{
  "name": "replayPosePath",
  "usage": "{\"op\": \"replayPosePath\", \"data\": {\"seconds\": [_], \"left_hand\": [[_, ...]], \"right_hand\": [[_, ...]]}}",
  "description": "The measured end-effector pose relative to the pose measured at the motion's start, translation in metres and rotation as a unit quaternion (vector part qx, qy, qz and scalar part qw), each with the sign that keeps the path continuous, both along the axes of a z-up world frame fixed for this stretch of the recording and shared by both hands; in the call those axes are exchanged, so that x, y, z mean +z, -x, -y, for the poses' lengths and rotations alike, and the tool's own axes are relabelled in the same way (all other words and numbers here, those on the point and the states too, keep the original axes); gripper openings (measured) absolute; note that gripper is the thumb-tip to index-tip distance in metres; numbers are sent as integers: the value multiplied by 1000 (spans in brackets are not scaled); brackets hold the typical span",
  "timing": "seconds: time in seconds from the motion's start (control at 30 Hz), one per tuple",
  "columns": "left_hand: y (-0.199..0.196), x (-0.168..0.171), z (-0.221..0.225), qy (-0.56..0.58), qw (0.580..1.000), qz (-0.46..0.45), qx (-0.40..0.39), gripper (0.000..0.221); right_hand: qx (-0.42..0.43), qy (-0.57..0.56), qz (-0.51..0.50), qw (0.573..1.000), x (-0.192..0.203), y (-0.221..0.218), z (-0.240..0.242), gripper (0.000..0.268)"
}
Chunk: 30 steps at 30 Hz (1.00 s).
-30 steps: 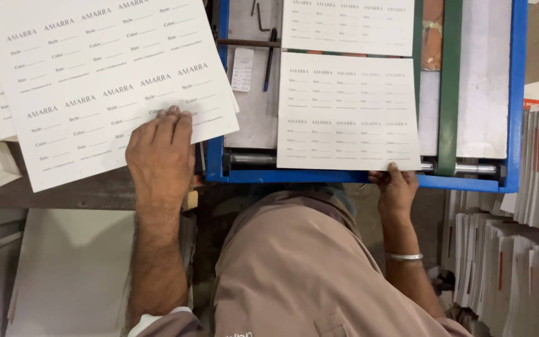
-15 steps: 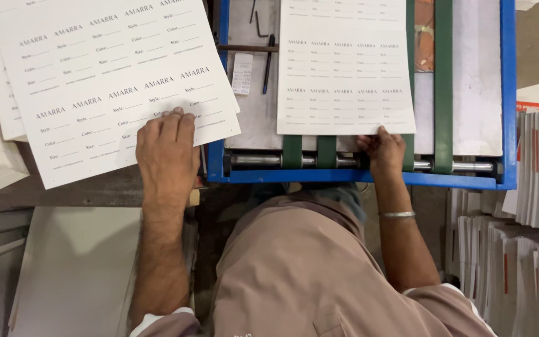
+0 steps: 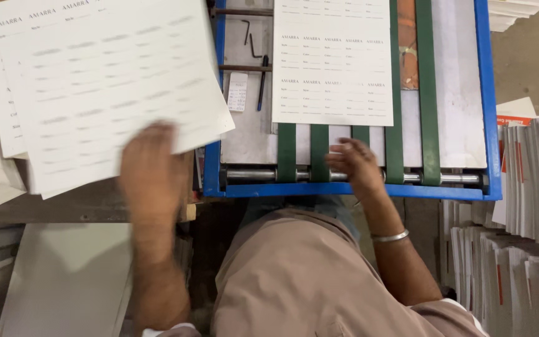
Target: The person picks up sheets of paper from a stack and feeds them one at a time into the conveyor belts of a printing machine.
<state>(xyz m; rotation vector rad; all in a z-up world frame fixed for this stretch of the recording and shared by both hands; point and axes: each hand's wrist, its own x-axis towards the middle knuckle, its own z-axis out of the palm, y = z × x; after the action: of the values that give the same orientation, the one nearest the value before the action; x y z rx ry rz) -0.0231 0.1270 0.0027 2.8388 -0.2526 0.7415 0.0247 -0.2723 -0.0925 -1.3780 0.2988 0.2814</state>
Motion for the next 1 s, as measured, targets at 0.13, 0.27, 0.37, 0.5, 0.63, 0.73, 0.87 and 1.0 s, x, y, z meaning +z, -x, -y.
{"op": "replayPosePath", "data": {"seconds": [0.13, 0.27, 0.37, 0.5, 0.63, 0.73, 0.87, 1.0], "left_hand": [[-16, -8, 96, -42, 995, -28, -88, 43], [-10, -8, 135, 16, 984, -41, -175, 50], [-14, -2, 105, -23, 989, -44, -142, 50], [-18, 6, 42, -74, 995, -66, -14, 60], [-19, 0, 14, -109, 994, -9, 10, 38], [-27, -3, 7, -127, 991, 49, 7, 33], [-24, -14, 10, -83, 993, 88, -4, 23], [-18, -20, 10, -72, 992, 103, 6, 21]], "right_hand": [[221, -73, 121, 965, 29, 14, -61, 44], [55, -209, 110, 970, 27, 14, -87, 34], [-102, -115, 33, 988, 5, -1, -48, 22], [-222, -6, 62, 973, -41, -4, 32, 8], [-266, 4, 71, 961, -85, 14, 88, 8], [-259, 17, 46, 965, -100, 42, 97, 14], [-240, 6, 37, 970, -103, 74, 94, 17], [-235, -18, 35, 971, -100, 56, 81, 16]]}}
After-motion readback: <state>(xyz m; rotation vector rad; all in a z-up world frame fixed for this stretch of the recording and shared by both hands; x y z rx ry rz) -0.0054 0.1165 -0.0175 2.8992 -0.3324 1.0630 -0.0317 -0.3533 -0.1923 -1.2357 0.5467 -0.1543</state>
